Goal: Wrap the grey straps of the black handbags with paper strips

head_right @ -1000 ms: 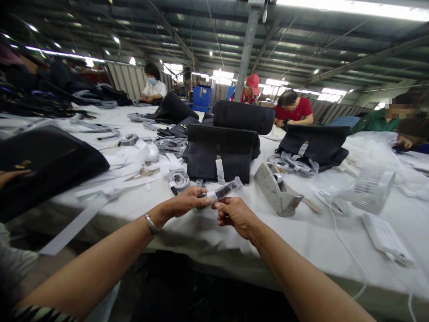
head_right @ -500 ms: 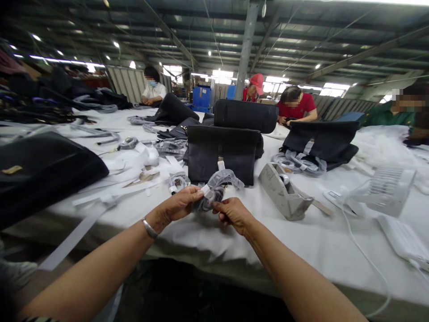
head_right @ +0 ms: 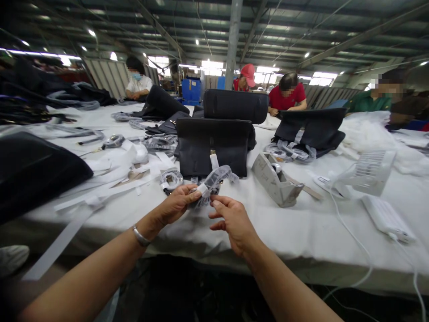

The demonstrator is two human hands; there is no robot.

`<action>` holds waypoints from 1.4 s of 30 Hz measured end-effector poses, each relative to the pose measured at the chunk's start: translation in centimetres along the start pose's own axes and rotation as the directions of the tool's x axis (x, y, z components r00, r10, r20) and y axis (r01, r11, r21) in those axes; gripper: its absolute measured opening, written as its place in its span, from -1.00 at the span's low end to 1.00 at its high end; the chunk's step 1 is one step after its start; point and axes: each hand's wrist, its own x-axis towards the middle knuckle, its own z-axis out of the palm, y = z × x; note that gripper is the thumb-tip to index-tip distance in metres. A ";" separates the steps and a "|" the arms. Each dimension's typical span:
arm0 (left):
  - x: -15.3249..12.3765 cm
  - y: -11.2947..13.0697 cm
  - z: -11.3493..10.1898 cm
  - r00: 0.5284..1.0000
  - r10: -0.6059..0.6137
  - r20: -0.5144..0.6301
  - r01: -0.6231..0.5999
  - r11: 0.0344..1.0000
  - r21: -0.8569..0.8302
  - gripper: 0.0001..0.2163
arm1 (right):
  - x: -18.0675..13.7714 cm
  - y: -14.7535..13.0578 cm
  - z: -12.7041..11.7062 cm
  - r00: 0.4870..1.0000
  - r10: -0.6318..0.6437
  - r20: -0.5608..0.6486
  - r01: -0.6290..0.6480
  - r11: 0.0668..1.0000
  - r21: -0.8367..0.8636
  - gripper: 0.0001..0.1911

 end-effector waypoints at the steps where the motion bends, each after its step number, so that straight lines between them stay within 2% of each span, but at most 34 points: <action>1: -0.1 -0.1 0.0 1.000 0.011 -0.011 -0.011 0.999 0.033 -0.63 | 0.0 0.0 0.3 0.999 0.031 0.027 -0.032 0.999 0.034 -0.61; 5: -0.4 -0.3 -0.1 0.999 0.039 -0.022 -0.036 0.989 0.140 -0.63 | 0.4 0.2 0.9 0.997 0.060 0.057 -0.063 0.997 0.052 -0.69; 9: -0.7 -0.8 0.1 0.998 0.065 0.015 -0.066 0.965 0.255 -0.63 | 0.6 0.8 0.9 0.997 0.042 0.069 -0.044 0.999 0.024 -0.65; 13: -0.7 -1.4 0.7 0.983 0.175 0.059 -0.182 0.859 0.479 -0.66 | 1.0 2.1 0.6 0.999 0.029 0.034 -0.031 0.997 0.067 -0.57; 17: -0.8 -2.1 1.0 0.975 0.214 0.065 -0.206 0.751 0.627 -0.67 | 1.9 3.3 0.3 1.000 0.022 -0.015 -0.019 0.986 0.167 -0.56; 21: -1.2 -2.4 1.3 0.946 0.309 0.100 -0.267 0.564 0.782 -0.74 | 2.0 3.4 -0.1 0.999 0.012 0.052 -0.022 0.980 0.199 -0.52; 25: -1.6 -2.3 2.1 0.941 0.287 0.181 -0.271 0.315 0.909 -0.69 | 1.7 3.2 0.1 0.993 0.016 0.118 -0.042 0.975 0.218 -0.49; 28: -1.7 -2.4 2.4 0.944 0.269 0.194 -0.237 0.141 0.961 -0.62 | 2.0 3.5 0.7 0.999 0.006 0.046 -0.021 0.945 0.327 -0.50; 30: -1.6 -2.6 2.5 0.943 0.270 0.195 -0.228 0.095 0.969 -0.59 | 2.5 3.8 1.2 1.000 -0.003 -0.005 0.005 0.925 0.379 -0.51; 34: -2.0 -2.9 2.8 0.938 0.272 0.213 -0.265 0.170 0.949 -0.54 | 2.2 4.1 1.3 1.000 -0.030 -0.003 0.029 0.928 0.372 -0.49; 37: -2.5 -2.2 2.5 0.936 0.312 0.165 -0.252 0.262 0.932 -0.51 | 0.6 3.4 -0.4 0.995 0.026 0.098 -0.051 0.965 0.259 -0.48; 40: -2.0 -0.2 1.2 0.912 0.402 -0.077 -0.127 0.457 0.880 -0.57 | -1.1 1.6 -4.1 0.956 0.176 0.236 -0.179 0.984 -0.006 -0.56; 42: -0.8 1.8 -0.1 0.878 0.380 -0.289 -0.020 0.634 0.773 -0.56 | -0.9 -0.2 -7.1 0.915 0.292 0.278 -0.207 0.932 -0.297 -0.67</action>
